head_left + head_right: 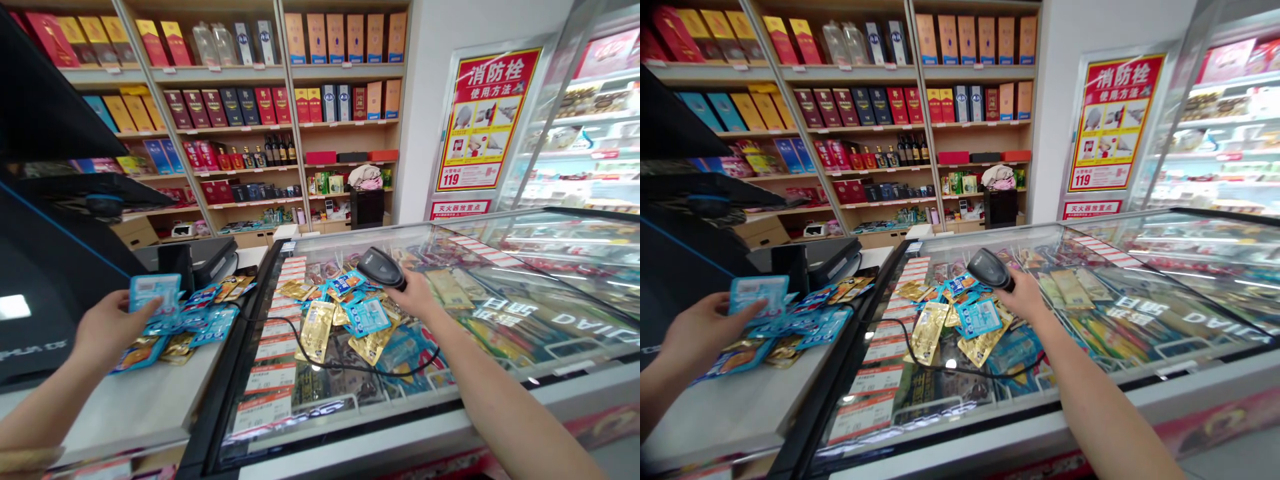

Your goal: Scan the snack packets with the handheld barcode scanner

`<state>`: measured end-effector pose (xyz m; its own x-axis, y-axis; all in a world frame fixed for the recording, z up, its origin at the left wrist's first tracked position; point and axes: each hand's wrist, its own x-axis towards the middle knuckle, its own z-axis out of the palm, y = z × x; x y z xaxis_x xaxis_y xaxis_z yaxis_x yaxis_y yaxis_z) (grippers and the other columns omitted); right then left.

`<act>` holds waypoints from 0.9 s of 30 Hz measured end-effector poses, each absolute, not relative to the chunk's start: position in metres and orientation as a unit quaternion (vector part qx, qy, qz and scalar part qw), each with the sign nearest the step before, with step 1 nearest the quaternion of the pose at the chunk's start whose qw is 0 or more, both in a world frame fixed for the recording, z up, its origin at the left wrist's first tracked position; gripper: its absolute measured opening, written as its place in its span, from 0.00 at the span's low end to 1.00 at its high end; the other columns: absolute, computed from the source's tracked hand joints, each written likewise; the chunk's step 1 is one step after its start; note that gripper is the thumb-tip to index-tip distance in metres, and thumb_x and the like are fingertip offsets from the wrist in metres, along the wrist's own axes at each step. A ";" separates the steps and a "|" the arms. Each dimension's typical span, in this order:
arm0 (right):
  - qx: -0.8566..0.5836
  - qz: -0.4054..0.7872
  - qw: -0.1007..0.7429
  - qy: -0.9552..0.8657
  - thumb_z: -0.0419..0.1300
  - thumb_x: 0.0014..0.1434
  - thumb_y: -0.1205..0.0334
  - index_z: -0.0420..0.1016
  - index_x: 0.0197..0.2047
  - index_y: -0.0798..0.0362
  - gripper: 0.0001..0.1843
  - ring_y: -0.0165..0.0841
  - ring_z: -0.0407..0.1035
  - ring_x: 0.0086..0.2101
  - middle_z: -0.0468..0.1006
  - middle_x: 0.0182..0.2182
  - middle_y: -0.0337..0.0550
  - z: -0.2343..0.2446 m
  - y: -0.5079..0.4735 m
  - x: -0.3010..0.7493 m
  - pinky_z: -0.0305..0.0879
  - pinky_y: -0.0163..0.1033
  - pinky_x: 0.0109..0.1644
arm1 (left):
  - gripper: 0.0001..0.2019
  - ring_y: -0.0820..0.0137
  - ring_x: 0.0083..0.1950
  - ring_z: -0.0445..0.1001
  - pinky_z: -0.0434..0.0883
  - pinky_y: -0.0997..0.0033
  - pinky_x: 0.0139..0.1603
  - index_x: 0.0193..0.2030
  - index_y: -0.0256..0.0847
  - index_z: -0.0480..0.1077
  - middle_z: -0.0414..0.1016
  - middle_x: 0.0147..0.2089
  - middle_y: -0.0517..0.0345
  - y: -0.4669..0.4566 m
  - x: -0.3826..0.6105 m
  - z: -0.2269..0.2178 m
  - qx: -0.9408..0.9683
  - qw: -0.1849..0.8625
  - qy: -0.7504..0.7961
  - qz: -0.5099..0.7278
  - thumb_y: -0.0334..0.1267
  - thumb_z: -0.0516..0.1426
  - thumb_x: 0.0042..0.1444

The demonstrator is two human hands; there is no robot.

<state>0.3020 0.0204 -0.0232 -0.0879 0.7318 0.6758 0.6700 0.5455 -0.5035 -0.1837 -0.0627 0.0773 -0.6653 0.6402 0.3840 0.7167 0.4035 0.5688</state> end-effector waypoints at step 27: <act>-0.311 0.247 0.399 -0.826 0.62 0.50 0.63 0.79 0.39 0.54 0.11 0.37 0.73 0.37 0.81 0.37 0.42 -0.015 0.000 0.270 0.69 0.39 0.44 | 0.16 0.63 0.45 0.76 0.74 0.56 0.51 0.36 0.36 0.75 0.80 0.42 0.53 -0.006 0.041 -0.051 -0.350 -0.411 -0.465 -0.702 0.42 0.66 0.40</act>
